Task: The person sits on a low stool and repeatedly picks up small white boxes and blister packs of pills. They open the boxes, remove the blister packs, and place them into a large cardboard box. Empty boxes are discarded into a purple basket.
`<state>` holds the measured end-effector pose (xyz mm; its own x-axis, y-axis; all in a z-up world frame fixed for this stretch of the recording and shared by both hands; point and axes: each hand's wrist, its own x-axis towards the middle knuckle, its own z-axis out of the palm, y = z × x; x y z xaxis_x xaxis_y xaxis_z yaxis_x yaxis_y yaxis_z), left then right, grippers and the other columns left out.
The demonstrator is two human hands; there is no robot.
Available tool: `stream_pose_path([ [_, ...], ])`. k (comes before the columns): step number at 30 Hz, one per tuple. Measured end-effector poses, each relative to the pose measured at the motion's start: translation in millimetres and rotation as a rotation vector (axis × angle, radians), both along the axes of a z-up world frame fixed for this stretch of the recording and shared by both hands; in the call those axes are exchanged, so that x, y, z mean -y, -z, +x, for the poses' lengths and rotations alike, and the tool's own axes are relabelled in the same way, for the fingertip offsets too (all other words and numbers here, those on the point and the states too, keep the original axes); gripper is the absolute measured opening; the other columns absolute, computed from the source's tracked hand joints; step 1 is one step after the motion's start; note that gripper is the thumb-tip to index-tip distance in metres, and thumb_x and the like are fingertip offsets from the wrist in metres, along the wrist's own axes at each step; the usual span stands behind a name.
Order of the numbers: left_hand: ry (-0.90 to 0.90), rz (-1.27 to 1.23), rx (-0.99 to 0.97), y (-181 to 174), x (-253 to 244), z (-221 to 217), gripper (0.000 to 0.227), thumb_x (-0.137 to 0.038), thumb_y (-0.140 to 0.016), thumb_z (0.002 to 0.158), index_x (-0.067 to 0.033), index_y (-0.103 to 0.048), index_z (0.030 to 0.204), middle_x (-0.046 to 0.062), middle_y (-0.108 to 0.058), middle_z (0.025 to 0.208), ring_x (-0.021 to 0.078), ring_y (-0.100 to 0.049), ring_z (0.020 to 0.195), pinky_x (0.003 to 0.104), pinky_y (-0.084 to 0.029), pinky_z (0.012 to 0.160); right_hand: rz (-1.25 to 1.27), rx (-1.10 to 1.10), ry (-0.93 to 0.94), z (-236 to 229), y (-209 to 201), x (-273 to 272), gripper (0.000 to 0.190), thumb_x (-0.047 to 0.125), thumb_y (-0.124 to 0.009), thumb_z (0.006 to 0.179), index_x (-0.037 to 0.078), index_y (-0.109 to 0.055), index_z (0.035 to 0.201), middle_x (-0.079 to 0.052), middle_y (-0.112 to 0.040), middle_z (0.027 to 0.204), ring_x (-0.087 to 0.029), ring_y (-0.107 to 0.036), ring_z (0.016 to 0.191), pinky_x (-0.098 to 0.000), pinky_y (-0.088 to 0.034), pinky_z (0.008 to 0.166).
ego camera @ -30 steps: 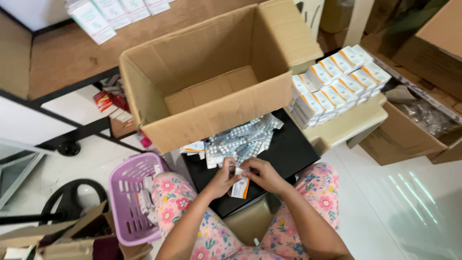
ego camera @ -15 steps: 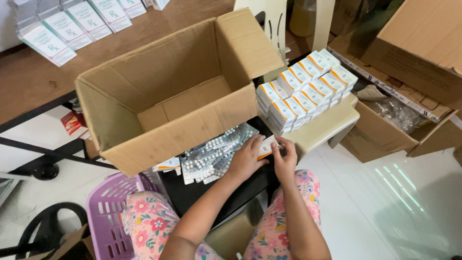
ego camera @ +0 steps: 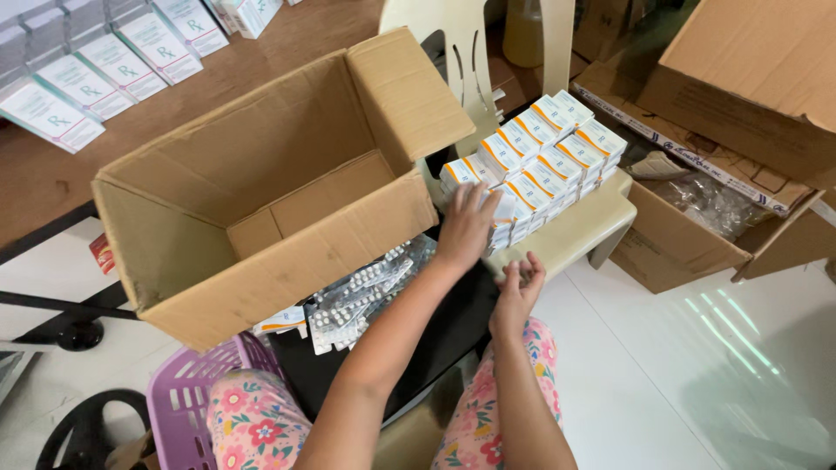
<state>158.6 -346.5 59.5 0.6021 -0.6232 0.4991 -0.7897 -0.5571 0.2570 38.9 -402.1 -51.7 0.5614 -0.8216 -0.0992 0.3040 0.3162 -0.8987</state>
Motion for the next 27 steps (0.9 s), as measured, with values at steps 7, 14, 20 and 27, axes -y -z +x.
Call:
stream_pose_path([
  [7,-0.236,0.325,-0.1,16,65,89,0.04,-0.018,-0.063,0.09,-0.0255,-0.063,0.129,0.006,-0.04,0.157,0.0395,-0.037,0.14,0.066,-0.042,0.099,0.015,-0.096,-0.039,2,10,5,0.046,0.016,-0.065,0.099,0.011,-0.048,0.142,-0.007,-0.052,0.124,-0.014,-0.059,0.095,-0.0262,-0.051,0.072],
  [14,-0.277,0.272,-0.103,73,70,105,0.056,-0.023,-0.067,0.095,-0.0152,-0.053,0.149,0.017,-0.037,0.16,0.0359,-0.037,0.147,0.062,-0.041,0.109,0.052,-0.089,-0.116,5,8,0,0.045,0.014,-0.064,0.099,0.009,-0.048,0.141,-0.007,-0.055,0.125,-0.011,-0.059,0.092,-0.0248,-0.05,0.07],
  [20,-0.23,0.236,-0.219,66,67,101,0.078,-0.025,-0.078,0.076,-0.0054,-0.048,0.146,0.024,-0.035,0.157,0.0401,-0.035,0.145,0.055,-0.041,0.105,0.044,-0.112,-0.167,7,-1,-8,0.042,0.013,-0.062,0.1,0.007,-0.051,0.14,-0.006,-0.058,0.122,-0.01,-0.058,0.09,-0.0242,-0.05,0.072],
  [27,-0.23,0.087,-0.029,83,69,112,0.063,-0.019,-0.077,0.087,-0.0021,-0.055,0.143,0.024,-0.042,0.157,0.042,-0.04,0.146,0.048,-0.044,0.112,0.014,-0.112,-0.194,6,-5,-10,0.042,0.012,-0.064,0.098,0.006,-0.052,0.138,-0.005,-0.059,0.119,-0.01,-0.058,0.089,-0.0246,-0.051,0.071],
])
